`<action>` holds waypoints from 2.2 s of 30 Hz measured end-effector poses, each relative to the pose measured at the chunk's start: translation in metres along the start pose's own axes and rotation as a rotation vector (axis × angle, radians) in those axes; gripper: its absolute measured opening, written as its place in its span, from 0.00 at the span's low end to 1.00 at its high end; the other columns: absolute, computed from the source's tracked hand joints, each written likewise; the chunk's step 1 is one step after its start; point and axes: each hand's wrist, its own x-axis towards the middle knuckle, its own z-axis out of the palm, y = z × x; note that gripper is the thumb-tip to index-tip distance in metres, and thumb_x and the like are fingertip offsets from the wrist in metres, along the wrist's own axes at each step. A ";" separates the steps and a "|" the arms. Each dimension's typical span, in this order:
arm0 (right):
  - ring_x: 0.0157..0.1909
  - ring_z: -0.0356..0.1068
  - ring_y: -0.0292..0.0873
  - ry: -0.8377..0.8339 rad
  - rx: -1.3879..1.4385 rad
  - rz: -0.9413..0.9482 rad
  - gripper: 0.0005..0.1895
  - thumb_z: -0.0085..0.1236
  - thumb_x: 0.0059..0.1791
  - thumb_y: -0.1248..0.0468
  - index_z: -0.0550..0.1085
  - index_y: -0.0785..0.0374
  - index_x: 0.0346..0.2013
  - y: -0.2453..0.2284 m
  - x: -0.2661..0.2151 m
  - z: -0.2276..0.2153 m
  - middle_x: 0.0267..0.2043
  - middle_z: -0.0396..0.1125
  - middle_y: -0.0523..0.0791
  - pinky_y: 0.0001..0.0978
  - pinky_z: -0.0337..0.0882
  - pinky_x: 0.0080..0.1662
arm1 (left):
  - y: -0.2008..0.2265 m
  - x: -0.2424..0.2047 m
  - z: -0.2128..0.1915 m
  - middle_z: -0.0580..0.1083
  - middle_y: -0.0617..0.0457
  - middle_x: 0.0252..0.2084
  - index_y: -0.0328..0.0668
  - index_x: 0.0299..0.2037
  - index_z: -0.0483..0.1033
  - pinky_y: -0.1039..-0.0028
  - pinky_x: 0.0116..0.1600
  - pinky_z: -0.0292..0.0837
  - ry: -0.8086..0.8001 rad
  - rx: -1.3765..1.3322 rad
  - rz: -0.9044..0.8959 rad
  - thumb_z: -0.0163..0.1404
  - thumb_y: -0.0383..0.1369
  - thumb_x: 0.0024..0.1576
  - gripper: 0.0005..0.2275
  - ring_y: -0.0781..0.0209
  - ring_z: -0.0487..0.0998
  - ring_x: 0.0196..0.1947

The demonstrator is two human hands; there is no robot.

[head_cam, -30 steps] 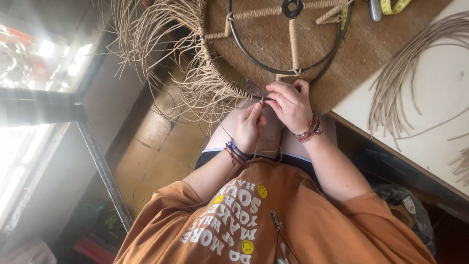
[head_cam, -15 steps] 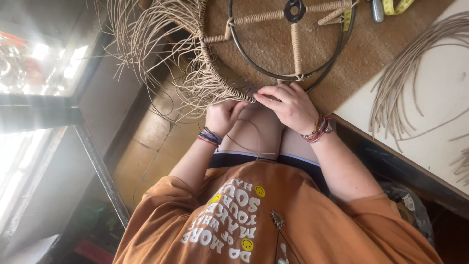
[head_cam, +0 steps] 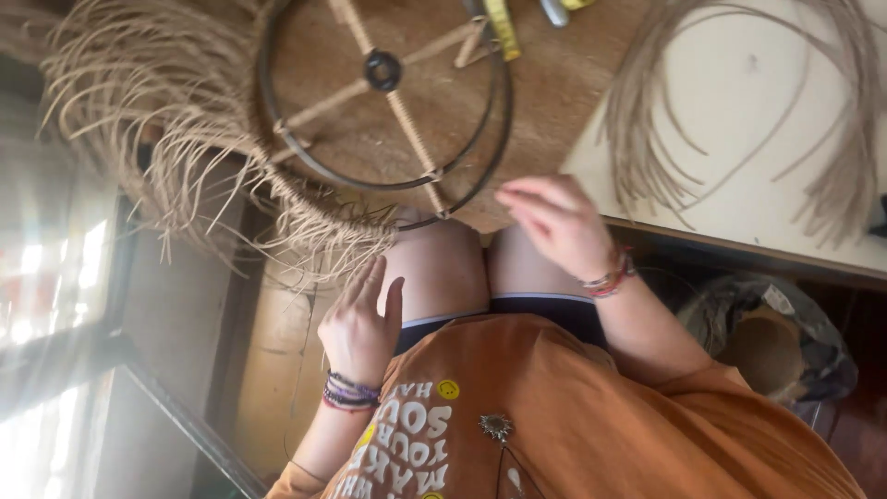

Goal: Weaving straw or fiber strands around a circular frame to create a decorative object.

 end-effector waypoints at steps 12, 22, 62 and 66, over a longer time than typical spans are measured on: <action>0.50 0.76 0.46 0.265 -0.306 0.271 0.12 0.59 0.53 0.73 0.83 0.57 0.47 0.173 -0.050 -0.083 0.48 0.74 0.43 0.36 0.76 0.52 | 0.144 0.102 0.056 0.83 0.68 0.36 0.63 0.41 0.85 0.76 0.39 0.79 -0.255 -0.673 0.387 0.58 0.37 0.57 0.06 0.63 0.84 0.35; 0.53 0.74 0.42 0.248 -0.497 0.116 0.16 0.54 0.54 0.70 0.80 0.52 0.54 0.264 0.007 -0.059 0.52 0.70 0.42 0.33 0.76 0.54 | 0.192 0.158 0.090 0.83 0.63 0.33 0.58 0.39 0.85 0.74 0.37 0.80 -0.351 -0.829 0.398 0.57 0.35 0.58 0.04 0.58 0.84 0.33; 0.21 0.54 0.29 0.344 0.723 0.717 0.09 0.44 0.58 0.71 0.73 0.73 0.42 0.039 -0.230 -0.053 0.18 0.53 0.40 0.18 0.57 0.25 | 0.110 0.103 0.061 0.56 0.63 0.25 0.44 0.48 0.72 0.84 0.22 0.58 -0.411 -1.992 -0.565 0.36 0.39 0.71 0.13 0.73 0.60 0.16; 0.32 0.73 0.41 0.314 0.434 0.550 0.08 0.53 0.55 0.66 0.80 0.66 0.38 0.016 -0.215 -0.049 0.32 0.74 0.48 0.32 0.73 0.36 | 0.161 0.079 0.062 0.80 0.42 0.38 0.34 0.51 0.76 0.58 0.42 0.86 -0.468 -1.974 -0.618 0.44 0.35 0.68 0.13 0.45 0.85 0.42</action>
